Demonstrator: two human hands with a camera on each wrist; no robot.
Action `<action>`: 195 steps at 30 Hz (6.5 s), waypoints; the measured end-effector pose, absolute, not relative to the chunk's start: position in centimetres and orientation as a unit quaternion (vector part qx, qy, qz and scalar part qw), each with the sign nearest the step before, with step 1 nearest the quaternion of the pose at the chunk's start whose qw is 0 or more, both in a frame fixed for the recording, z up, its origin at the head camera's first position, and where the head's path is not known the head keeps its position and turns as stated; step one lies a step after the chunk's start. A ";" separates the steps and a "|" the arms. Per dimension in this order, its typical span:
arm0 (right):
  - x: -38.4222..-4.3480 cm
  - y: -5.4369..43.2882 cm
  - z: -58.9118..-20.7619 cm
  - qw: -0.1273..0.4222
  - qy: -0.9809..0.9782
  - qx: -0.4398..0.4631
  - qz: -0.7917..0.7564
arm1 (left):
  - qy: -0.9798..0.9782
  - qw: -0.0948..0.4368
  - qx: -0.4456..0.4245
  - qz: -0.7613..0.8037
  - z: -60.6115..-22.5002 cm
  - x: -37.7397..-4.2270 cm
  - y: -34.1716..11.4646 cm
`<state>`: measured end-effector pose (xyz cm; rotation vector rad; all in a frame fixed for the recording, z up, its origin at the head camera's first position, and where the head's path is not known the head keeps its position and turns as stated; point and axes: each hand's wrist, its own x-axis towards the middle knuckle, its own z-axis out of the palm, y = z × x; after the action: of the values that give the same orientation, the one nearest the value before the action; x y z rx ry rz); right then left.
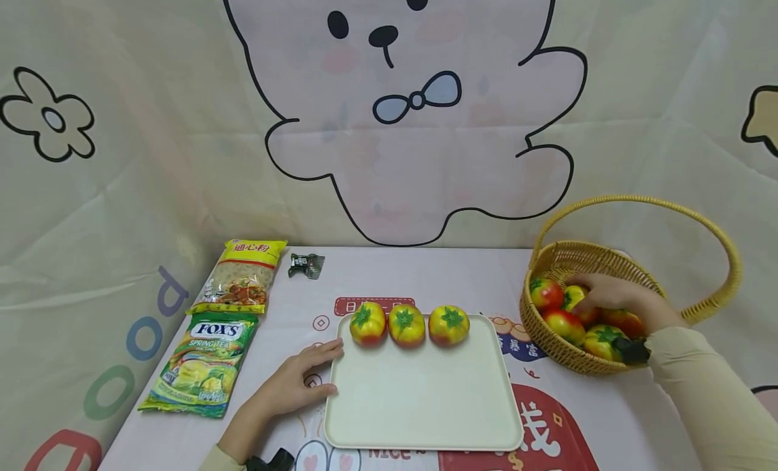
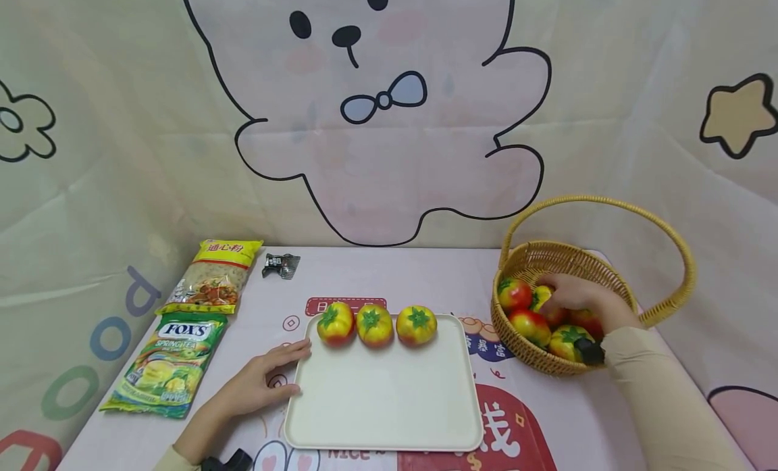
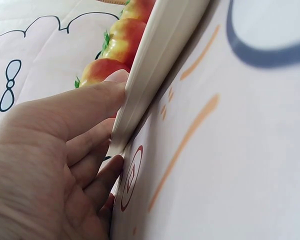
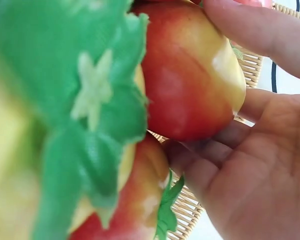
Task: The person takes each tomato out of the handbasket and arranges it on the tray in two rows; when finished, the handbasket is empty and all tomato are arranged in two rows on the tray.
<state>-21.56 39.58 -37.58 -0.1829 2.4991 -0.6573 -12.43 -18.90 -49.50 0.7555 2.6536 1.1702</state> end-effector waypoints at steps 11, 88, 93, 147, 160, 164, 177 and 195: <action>-21.4 39.9 -37.7 0.288 0.920 -0.062 -0.257 | 0.884 0.075 0.249 0.388 -49.4 -12.4 -18.8; -13.7 26.2 -42.6 0.005 0.852 -0.150 -0.502 | 0.884 0.074 0.252 0.386 -49.6 -12.3 -18.9; -14.1 25.8 -43.5 0.012 0.859 -0.136 -0.493 | 0.885 0.078 0.245 0.389 -49.6 -12.2 -18.9; -16.6 26.1 -46.4 0.136 0.839 -0.134 -0.510 | 0.884 0.061 0.265 0.380 -49.5 -12.5 -18.9; -15.6 25.6 -45.0 0.104 0.867 -0.131 -0.469 | 0.884 0.070 0.257 0.385 -49.5 -12.5 -18.8; -15.1 25.4 -43.5 0.078 0.876 -0.142 -0.455 | 0.883 0.075 0.254 0.387 -49.4 -12.5 -18.9; -14.6 27.4 -39.2 0.038 0.898 -0.132 -0.418 | 0.884 0.064 0.261 0.384 -49.5 -12.4 -19.0; -16.7 33.9 -34.8 0.052 0.927 -0.107 -0.355 | 0.884 0.080 0.252 0.386 -49.3 -12.6 -18.9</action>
<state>-16.73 33.94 -34.81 -0.3262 2.8194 -1.0808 -12.63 -18.85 -49.27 0.7538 2.6427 1.1546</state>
